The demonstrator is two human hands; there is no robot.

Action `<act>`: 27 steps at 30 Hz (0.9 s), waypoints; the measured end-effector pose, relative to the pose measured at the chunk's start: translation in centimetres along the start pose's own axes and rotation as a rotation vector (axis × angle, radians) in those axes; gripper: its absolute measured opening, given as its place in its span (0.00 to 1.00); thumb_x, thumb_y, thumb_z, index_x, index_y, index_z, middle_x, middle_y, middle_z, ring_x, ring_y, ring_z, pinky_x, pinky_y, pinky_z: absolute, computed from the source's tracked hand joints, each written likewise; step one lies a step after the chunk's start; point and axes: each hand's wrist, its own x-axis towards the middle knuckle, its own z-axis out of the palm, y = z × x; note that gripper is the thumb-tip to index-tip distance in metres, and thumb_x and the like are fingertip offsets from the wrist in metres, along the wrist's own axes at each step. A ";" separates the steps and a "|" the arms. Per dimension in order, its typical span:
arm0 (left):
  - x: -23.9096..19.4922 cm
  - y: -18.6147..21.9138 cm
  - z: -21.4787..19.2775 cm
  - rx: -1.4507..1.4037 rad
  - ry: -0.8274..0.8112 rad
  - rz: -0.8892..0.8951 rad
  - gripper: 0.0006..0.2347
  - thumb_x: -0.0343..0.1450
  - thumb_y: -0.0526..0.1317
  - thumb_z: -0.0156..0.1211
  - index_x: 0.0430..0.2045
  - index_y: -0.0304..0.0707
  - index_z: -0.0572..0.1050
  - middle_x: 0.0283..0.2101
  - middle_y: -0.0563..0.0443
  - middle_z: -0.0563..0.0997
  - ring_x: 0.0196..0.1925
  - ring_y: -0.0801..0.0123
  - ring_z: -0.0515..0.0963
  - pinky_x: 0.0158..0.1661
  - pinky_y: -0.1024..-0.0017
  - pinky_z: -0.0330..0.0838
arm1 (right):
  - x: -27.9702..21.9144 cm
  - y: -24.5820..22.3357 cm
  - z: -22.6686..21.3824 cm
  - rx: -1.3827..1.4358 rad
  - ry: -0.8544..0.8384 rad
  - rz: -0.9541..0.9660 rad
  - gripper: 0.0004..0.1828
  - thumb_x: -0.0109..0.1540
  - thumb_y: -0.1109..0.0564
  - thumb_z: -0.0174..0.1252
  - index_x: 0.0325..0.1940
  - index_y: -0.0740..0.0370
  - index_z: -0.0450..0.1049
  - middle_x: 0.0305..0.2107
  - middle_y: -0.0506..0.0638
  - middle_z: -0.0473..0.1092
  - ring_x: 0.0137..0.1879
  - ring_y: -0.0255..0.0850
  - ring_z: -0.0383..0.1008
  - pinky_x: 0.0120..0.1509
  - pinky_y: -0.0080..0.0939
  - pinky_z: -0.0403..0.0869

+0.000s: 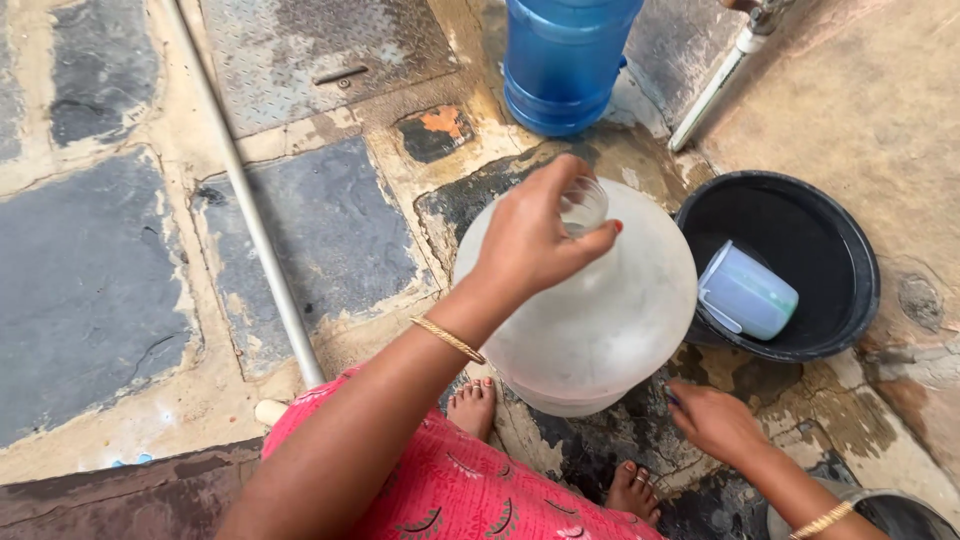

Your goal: Cleaning the neck and mouth of a large plastic water jug using a toothbrush and water.

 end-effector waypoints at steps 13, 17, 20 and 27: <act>-2.4 2.7 6.6 -0.197 -0.184 0.332 0.22 0.59 0.45 0.70 0.44 0.37 0.75 0.44 0.44 0.84 0.47 0.57 0.85 0.49 0.64 0.79 | -13.6 -5.6 -20.0 0.398 1.107 -0.286 0.17 0.84 0.50 0.33 0.58 0.66 0.63 0.47 0.57 0.73 0.56 0.41 0.78 0.68 0.37 0.77; -2.9 4.0 5.9 -0.161 -0.236 0.408 0.20 0.60 0.44 0.70 0.43 0.41 0.74 0.41 0.46 0.83 0.42 0.55 0.84 0.45 0.62 0.78 | -14.3 -12.9 -20.8 0.441 1.082 -0.274 0.14 0.77 0.53 0.40 0.59 0.67 0.60 0.48 0.63 0.75 0.52 0.44 0.79 0.64 0.39 0.76; -3.3 3.8 5.7 -0.184 -0.362 0.421 0.19 0.61 0.42 0.68 0.45 0.43 0.72 0.42 0.49 0.82 0.39 0.59 0.85 0.42 0.63 0.79 | -13.5 -14.5 -19.8 0.480 1.028 -0.226 0.15 0.71 0.56 0.50 0.57 0.67 0.60 0.46 0.66 0.76 0.48 0.43 0.80 0.55 0.38 0.76; -4.1 1.8 7.5 -0.186 -0.374 0.578 0.24 0.59 0.43 0.72 0.49 0.45 0.69 0.45 0.50 0.79 0.48 0.56 0.82 0.47 0.58 0.76 | -11.3 -15.6 -18.6 0.762 0.984 -0.370 0.17 0.71 0.56 0.51 0.57 0.68 0.55 0.45 0.59 0.73 0.55 0.40 0.78 0.61 0.38 0.77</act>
